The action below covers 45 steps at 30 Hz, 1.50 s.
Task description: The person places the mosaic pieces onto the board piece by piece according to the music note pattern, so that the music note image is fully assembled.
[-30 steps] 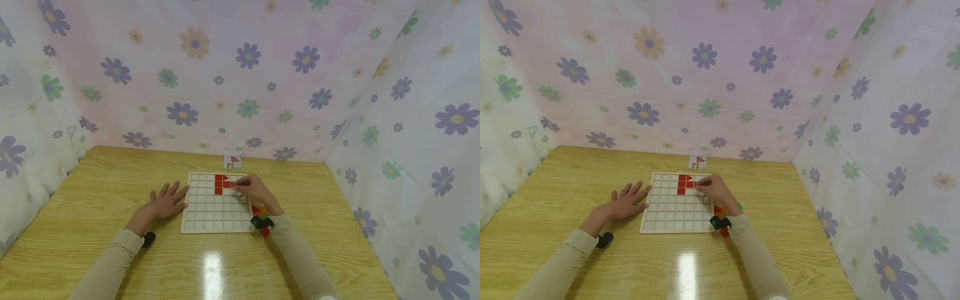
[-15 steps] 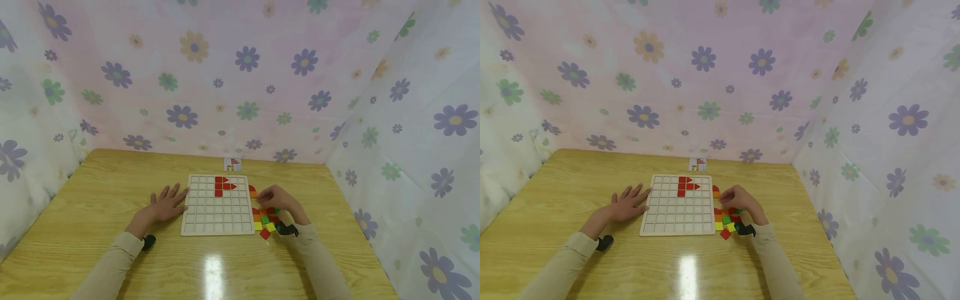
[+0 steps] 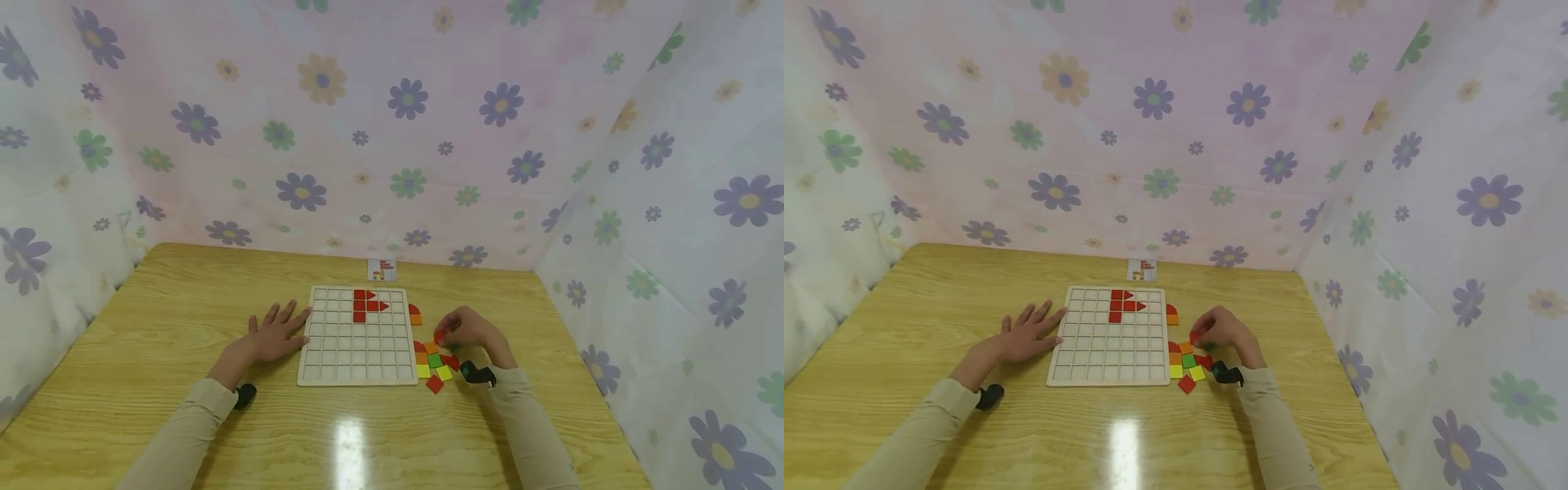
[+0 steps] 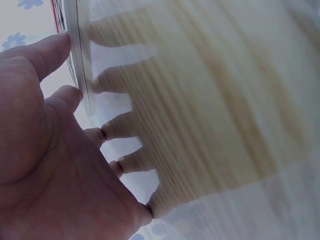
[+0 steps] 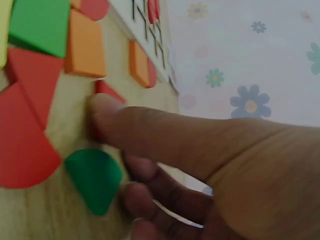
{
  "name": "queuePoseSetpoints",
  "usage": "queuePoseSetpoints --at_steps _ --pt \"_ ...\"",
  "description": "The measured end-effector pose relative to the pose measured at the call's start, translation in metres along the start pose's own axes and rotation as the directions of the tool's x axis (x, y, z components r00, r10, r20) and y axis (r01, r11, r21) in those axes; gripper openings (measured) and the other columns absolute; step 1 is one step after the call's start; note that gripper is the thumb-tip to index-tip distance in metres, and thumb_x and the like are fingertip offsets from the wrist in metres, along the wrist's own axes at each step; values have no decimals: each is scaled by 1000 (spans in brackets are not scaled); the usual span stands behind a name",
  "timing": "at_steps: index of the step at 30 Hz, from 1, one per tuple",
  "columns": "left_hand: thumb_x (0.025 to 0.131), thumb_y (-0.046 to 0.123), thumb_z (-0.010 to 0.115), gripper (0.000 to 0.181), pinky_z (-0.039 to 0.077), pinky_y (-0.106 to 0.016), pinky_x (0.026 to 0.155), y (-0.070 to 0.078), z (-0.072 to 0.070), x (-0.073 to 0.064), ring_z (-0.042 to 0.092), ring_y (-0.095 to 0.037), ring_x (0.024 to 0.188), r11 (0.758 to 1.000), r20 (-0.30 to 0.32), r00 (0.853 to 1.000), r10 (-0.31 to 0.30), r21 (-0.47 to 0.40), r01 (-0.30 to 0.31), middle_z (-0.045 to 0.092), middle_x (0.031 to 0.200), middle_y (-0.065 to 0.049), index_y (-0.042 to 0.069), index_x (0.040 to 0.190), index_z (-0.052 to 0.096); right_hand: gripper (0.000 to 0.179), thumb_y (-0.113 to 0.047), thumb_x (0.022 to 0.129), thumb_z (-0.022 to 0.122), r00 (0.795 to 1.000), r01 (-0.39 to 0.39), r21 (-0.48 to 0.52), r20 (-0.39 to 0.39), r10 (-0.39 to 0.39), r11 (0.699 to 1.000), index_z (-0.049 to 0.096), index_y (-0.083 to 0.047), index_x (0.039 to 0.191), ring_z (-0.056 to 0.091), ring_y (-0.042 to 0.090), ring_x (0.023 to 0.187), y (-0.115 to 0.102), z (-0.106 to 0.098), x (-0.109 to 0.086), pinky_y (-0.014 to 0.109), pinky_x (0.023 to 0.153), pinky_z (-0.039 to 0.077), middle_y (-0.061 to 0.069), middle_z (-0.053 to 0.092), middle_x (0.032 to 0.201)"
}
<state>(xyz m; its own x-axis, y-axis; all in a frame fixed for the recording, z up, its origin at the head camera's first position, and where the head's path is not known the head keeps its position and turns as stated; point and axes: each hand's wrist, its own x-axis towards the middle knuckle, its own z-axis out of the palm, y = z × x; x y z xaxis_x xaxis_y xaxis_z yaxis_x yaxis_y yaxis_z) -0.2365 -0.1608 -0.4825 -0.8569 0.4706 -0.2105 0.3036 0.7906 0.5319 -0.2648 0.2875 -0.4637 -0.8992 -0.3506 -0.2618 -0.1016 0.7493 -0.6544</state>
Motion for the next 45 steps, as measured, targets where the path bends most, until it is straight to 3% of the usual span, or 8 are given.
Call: queuePoseSetpoints --at_steps 9,16,26,32,37,41,45 --pt "107 44 49 70 -12 -81 107 2 -3 -1 -8 -55 151 1000 -7 1000 -5 -12 5 2 169 -25 12 163 23 16 -8 89 78 986 -56 24 -156 59 998 74 2 102 61 19 82 2 8 8 31 73 50 12 71 96" --pt "107 43 50 69 -6 -82 107 5 -3 0 -4 -55 152 1000 -4 1000 -17 17 17 5 169 -25 11 163 26 17 -9 90 78 979 -55 22 -195 59 998 73 2 102 61 20 80 2 12 8 31 70 51 13 71 96" --pt "107 40 50 68 -7 -82 108 6 -1 2 -4 -55 152 1000 8 1000 -17 15 17 4 168 -26 10 163 25 18 -10 87 81 975 -71 60 -205 82 996 75 1 101 62 19 80 2 16 4 30 70 50 11 72 94" --pt "107 41 50 68 -7 -82 108 7 -1 1 -3 -55 152 1000 9 1000 -22 15 22 4 168 -26 11 163 25 13 -7 89 79 970 -47 38 -238 55 998 73 1 97 60 18 77 -1 18 4 30 67 50 9 70 89" --pt "107 42 50 69 -7 -82 108 5 0 2 -4 -54 152 1000 13 1000 -26 17 26 4 169 -25 11 163 25 16 -5 94 72 965 -25 21 -261 29 999 78 1 107 66 21 82 -5 23 4 33 73 56 15 75 101" --pt "107 44 49 69 -7 -82 108 4 0 1 -4 -54 152 999 20 999 -28 15 28 3 169 -25 12 163 24 19 -5 97 67 953 62 32 -300 -49 998 78 0 112 69 24 87 -9 28 4 35 75 57 18 75 110" --pt "107 45 49 70 -7 -82 108 4 0 0 -5 -53 152 999 23 999 -35 12 34 2 169 -24 13 164 23 20 -8 97 68 934 145 116 -345 -98 983 76 0 113 69 20 84 -14 37 7 32 72 57 15 76 105"
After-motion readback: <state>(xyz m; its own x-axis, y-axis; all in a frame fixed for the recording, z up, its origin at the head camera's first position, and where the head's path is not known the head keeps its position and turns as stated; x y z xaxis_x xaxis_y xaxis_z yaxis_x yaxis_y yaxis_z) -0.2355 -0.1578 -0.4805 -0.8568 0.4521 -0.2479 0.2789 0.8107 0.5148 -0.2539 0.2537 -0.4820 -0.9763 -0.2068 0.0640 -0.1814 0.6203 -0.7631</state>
